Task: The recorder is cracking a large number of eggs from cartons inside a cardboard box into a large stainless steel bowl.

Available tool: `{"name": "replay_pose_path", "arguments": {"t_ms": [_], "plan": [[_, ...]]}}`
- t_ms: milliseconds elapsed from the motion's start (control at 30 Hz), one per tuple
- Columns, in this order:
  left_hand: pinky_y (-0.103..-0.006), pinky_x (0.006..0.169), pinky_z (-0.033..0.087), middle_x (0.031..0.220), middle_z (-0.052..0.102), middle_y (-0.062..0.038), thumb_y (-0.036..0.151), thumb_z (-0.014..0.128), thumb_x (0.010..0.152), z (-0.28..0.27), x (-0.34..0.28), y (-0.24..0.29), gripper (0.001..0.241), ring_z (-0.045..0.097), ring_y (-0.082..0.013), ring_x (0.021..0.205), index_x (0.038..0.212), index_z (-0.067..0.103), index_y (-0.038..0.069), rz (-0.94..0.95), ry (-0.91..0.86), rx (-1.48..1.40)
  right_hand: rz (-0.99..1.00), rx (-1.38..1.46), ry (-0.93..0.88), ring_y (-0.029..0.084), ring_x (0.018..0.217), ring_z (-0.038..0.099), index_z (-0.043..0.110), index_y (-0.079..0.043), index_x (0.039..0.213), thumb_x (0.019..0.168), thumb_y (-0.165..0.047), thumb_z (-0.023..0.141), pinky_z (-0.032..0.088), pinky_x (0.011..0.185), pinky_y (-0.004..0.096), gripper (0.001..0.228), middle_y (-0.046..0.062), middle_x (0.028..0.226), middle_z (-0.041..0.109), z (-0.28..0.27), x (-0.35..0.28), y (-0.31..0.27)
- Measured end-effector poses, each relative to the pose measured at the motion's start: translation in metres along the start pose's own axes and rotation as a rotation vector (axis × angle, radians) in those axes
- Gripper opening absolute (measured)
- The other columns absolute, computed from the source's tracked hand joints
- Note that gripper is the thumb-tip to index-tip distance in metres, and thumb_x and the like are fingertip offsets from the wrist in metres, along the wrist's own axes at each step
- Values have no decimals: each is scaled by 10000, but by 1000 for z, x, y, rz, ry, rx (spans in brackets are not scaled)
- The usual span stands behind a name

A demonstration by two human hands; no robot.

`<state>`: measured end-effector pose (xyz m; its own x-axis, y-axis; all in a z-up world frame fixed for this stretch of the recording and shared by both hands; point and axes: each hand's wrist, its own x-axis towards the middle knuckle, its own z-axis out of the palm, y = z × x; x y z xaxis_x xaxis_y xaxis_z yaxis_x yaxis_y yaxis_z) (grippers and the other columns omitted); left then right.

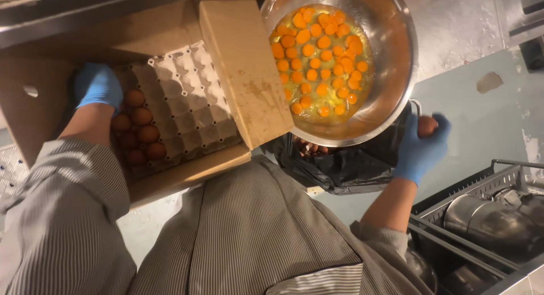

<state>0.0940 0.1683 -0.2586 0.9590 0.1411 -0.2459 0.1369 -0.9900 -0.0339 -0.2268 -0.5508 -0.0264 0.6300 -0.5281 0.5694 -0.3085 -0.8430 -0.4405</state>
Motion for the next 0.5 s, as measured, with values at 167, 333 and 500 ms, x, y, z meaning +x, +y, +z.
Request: {"name": "replay_pose_path", "arguments": {"t_ms": [167, 333, 500], "plan": [[-485, 814, 592, 955, 757, -229, 255, 659, 956, -131, -64, 51, 237, 718, -420, 920, 928, 796, 63, 426, 121, 120, 140, -524, -553, 454, 980, 654, 651, -75, 1297, 715, -398, 957, 513, 793, 532, 733, 255, 1139, 686, -15, -13, 5], [-469, 855, 550, 993, 726, -186, 218, 687, 908, -307, -218, 132, 183, 681, -380, 967, 1011, 767, 90, 663, 140, -284, -55, -160, -361, 387, 1228, 641, 633, -57, 1365, 912, -345, 873, 513, 1037, 475, 588, 196, 1320, 666, -11, -17, -69], [-396, 840, 566, 1149, 713, -135, 218, 698, 881, -327, -308, 225, 398, 728, -267, 927, 1258, 672, 90, 869, -19, -873, -455, 257, -310, 422, 1327, 537, 540, -7, 1422, 874, -213, 841, 463, 1112, 464, 658, 258, 1418, 537, -25, -23, -203]]}}
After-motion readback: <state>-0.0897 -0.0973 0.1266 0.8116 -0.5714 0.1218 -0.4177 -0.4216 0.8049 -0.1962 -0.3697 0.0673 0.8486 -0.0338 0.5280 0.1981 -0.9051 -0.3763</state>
